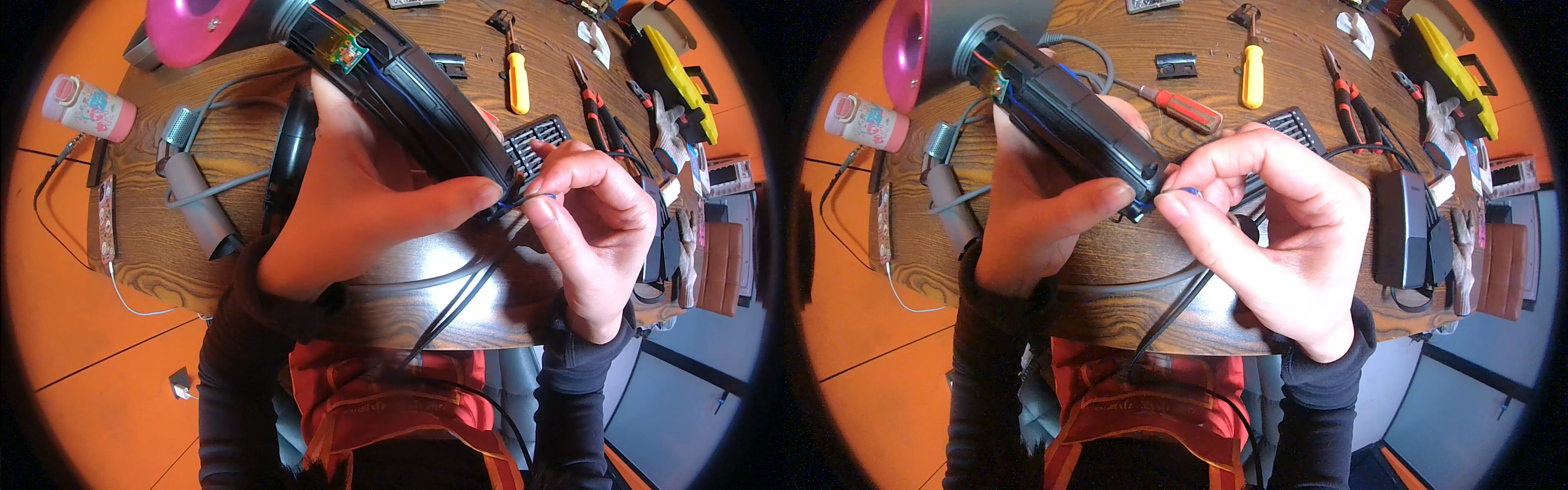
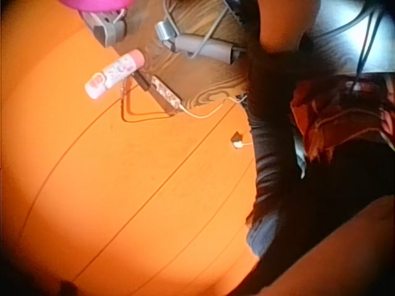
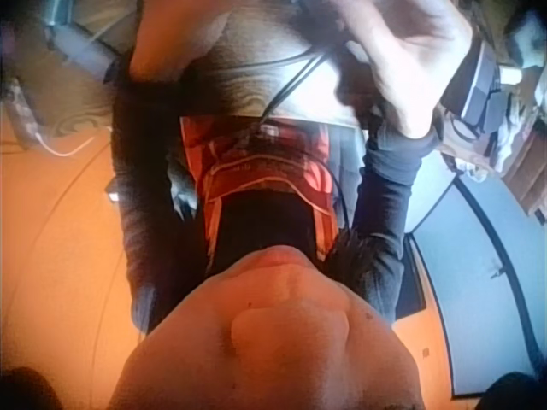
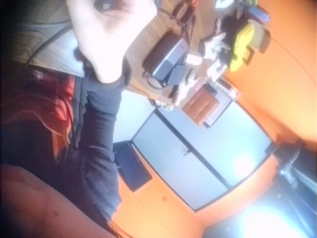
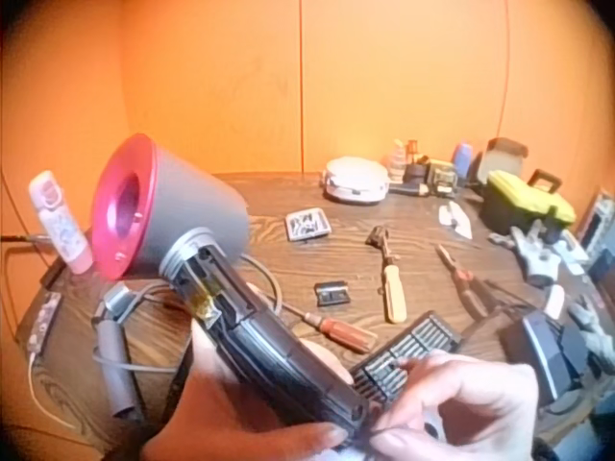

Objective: The person disassembles a hair dryer by removing the outer casing and internal components. They use a screwdriver to remove screws and carefully separate the parts, revealing the internal wiring and motor assembly.

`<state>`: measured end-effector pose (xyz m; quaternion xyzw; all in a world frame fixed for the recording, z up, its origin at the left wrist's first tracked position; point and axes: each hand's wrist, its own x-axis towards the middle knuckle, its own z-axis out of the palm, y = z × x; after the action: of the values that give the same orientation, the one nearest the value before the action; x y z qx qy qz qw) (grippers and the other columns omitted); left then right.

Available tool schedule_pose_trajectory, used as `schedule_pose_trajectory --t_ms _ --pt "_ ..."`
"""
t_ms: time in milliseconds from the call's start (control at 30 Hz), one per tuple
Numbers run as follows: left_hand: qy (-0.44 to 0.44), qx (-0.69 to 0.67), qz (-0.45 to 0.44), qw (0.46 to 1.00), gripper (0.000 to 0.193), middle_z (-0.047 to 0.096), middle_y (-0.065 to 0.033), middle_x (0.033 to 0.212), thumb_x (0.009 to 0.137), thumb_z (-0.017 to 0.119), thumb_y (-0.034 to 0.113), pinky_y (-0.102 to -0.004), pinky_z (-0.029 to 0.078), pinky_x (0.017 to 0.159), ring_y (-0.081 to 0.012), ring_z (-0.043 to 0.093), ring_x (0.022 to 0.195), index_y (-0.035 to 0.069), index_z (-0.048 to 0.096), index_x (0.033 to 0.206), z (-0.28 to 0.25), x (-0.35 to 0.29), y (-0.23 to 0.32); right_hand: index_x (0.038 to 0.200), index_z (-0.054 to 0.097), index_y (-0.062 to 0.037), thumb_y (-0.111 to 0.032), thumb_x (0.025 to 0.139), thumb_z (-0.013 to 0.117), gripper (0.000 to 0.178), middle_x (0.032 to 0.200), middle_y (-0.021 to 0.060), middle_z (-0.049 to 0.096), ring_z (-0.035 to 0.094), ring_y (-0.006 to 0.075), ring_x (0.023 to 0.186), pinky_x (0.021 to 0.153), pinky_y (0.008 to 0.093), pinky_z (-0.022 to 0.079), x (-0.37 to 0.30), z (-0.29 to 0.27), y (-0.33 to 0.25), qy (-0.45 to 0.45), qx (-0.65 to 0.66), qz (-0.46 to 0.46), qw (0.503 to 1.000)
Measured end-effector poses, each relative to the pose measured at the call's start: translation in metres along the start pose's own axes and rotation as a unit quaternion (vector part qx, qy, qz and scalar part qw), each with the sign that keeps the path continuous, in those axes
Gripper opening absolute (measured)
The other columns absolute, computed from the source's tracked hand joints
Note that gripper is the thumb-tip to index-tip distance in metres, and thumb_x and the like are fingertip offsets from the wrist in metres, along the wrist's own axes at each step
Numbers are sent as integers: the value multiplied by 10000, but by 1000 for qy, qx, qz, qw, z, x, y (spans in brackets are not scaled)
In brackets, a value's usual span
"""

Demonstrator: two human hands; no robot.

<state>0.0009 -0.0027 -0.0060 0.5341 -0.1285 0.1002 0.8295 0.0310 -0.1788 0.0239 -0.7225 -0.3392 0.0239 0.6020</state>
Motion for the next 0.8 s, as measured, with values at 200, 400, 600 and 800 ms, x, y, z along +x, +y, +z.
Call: schedule_pose_trajectory --t_ms 200,400,600,800 --pt "23 30 20 999 535 558 -121 979 656 683 -33 -292 464 793 -178 569 876 15 388 1100 2 -2 -2 794 535 25 52 714 618 118 714 61 531 484 149 671 655 276 381 3 3 0 14 -208 -112 972" --pt "14 44 17 999 461 563 -115 974 660 685 -23 -279 459 784 -169 569 861 -1 442 1052 2 -1 -2 784 535 -1 52 606 673 232 685 81 539 501 236 640 648 326 388 9 2 8 32 -370 -286 884" --pt "8 4 2 1000 578 555 -125 980 651 699 -2 -295 462 783 -177 566 869 21 363 1120 3 -1 2 782 520 12 61 679 636 163 714 87 547 483 198 664 660 295 381 6 2 8 29 -267 -236 934" --pt "-9 -23 -25 999 727 541 -146 979 624 722 50 -293 456 771 -195 557 866 68 298 1214 0 0 4 796 518 17 21 724 620 124 750 83 544 472 169 709 669 269 372 3 -1 6 14 -160 -172 972"
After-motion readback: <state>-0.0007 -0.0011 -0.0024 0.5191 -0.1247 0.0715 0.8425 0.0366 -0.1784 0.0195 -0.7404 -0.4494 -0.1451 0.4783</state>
